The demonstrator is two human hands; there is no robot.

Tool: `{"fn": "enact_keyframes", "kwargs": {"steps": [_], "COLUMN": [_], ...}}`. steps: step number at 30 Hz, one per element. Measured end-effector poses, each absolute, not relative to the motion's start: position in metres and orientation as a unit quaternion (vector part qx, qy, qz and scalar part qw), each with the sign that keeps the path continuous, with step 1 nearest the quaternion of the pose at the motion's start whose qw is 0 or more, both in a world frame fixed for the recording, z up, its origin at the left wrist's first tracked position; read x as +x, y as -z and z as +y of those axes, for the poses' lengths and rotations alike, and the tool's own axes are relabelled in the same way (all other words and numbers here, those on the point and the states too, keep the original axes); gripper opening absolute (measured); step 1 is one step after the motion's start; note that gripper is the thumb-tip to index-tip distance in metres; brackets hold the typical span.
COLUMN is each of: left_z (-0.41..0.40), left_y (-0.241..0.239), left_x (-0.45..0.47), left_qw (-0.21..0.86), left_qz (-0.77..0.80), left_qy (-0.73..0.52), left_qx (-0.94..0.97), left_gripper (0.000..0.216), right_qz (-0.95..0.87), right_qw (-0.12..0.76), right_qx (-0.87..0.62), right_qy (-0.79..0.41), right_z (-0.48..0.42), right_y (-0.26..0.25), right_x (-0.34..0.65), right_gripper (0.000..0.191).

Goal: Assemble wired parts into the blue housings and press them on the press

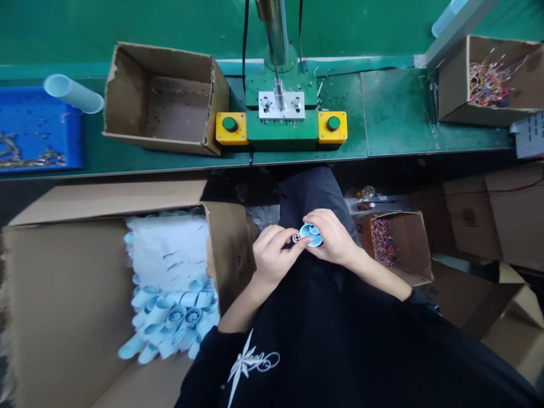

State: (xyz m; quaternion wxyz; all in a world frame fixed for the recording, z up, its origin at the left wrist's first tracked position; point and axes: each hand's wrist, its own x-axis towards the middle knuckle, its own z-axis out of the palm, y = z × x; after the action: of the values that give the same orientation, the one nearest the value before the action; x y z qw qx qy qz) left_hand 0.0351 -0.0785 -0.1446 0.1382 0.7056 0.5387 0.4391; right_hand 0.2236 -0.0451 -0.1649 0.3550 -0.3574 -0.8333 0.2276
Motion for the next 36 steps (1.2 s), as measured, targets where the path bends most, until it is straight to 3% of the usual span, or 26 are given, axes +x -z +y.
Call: {"fn": "enact_keyframes", "kwargs": {"steps": [9,16,20,22,26,28,31,34,36], "left_z": [-0.077,-0.07,-0.079,-0.081,-0.072,-0.067,-0.063,-0.059,-0.047], "left_y": [0.148,0.155,0.165,0.17,0.179,0.183,0.188,0.186,0.175], "left_x": [0.041,0.041,0.051,0.056,0.053,0.048,0.047,0.05,0.043], "left_qw": [0.112,0.281,0.271,0.309,0.563,0.629,0.639,0.592,0.565], "left_qz": [0.524,0.534,0.574,0.584,0.475,0.447,0.453,0.482,0.476], "left_qy": [-0.372,-0.289,-0.385,-0.449,-0.452,-0.439,-0.45,-0.47,-0.47], "left_qx": [0.758,0.743,0.67,0.602,0.503,0.461,0.429,0.444,0.483], "left_gripper": [0.018,0.019,0.009,0.021,0.059,0.07,0.08,0.074,0.081], "right_qz": [-0.83,-0.831,-0.815,-0.807,-0.821,-0.832,-0.848,-0.857,-0.864], "right_qw": [0.359,0.315,0.335,0.36,0.388,0.376,0.358,0.376,0.395], "right_qx": [-0.348,-0.369,-0.386,-0.394,-0.362,-0.358,-0.355,-0.326,-0.284], "right_qy": [-0.249,-0.271,-0.271,-0.252,-0.21,-0.195,-0.164,-0.134,-0.131], "right_z": [-0.048,-0.05,-0.054,-0.057,-0.059,-0.059,-0.054,-0.04,-0.022], "right_y": [0.172,0.176,0.182,0.185,0.184,0.183,0.182,0.181,0.175], "right_x": [0.22,0.216,0.215,0.215,0.215,0.216,0.216,0.217,0.219], "right_gripper": [0.049,0.047,0.047,0.05,0.052,0.051,0.049,0.05,0.051]}}
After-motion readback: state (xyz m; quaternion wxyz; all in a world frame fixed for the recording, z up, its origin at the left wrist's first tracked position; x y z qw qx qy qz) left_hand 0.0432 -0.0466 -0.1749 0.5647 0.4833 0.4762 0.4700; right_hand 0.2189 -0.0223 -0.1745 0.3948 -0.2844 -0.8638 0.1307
